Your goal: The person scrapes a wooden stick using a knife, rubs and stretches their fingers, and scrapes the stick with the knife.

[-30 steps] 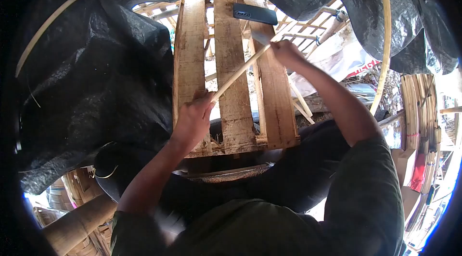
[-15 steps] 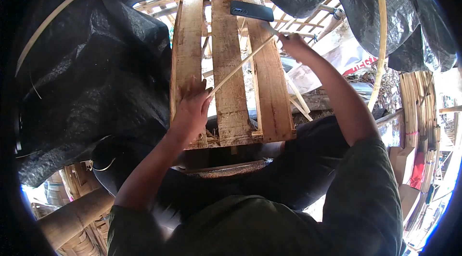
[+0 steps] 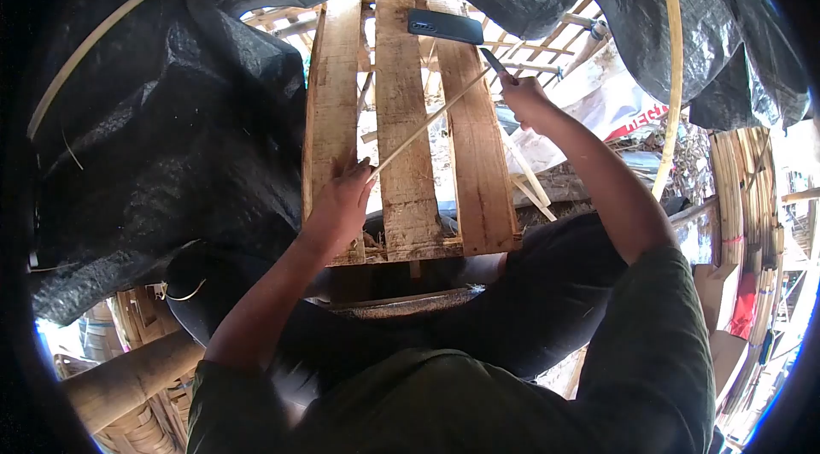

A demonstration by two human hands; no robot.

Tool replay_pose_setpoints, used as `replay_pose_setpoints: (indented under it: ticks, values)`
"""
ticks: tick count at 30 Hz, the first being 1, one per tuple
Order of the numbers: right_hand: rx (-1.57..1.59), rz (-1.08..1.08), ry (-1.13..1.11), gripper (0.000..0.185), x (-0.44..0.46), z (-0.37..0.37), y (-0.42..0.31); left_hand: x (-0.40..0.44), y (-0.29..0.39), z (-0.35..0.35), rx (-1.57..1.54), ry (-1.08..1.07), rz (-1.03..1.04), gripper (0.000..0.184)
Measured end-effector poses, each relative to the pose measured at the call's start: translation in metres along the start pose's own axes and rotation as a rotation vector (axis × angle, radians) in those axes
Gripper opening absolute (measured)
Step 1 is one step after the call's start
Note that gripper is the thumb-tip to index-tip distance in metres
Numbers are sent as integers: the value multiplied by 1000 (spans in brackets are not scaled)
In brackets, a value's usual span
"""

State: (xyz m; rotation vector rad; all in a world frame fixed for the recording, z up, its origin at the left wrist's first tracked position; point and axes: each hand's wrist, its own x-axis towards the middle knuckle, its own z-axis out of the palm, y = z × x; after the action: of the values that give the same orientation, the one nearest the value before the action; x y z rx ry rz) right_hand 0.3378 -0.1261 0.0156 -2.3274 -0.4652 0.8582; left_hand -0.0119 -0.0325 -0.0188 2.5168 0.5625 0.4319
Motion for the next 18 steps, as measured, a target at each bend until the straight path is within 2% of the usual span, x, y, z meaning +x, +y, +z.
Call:
replay_pose_setpoints:
  ticks: [2, 3, 4, 5, 7, 10, 11, 13, 16, 18]
  values:
    - [-2, 28, -80, 48, 8, -4, 7, 4, -7, 7, 144, 157, 211, 18]
    - [-7, 53, -168, 50, 11, -4, 8, 6, -1, 0, 145, 157, 212, 18]
    - [-55, 61, -269, 60, -6, 6, 2, 8, 9, -13, 41, 0, 34, 20]
    - [-7, 49, -381, 58, -23, 17, -5, 8, 16, -19, -65, -158, -145, 22]
    - [-243, -137, -222, 60, -28, 26, -11, 3, 10, -13, -89, -123, -128, 23]
    - [-281, -176, -38, 68, 38, -3, 6, 7, 9, -15, -91, -76, -100, 23]
    - [-124, -268, -17, 67, 62, -17, 24, 5, 12, -15, -81, -81, -105, 23]
    - [-137, -148, 20, 62, 48, -18, 11, 6, 13, -16, -96, -86, -109, 22]
    - [-231, -200, 221, 53, 22, 15, 7, 7, 19, -23, -143, -105, -165, 21]
    - [-205, -149, 163, 54, 20, 3, 4, 8, 18, -22, -169, -124, -198, 21]
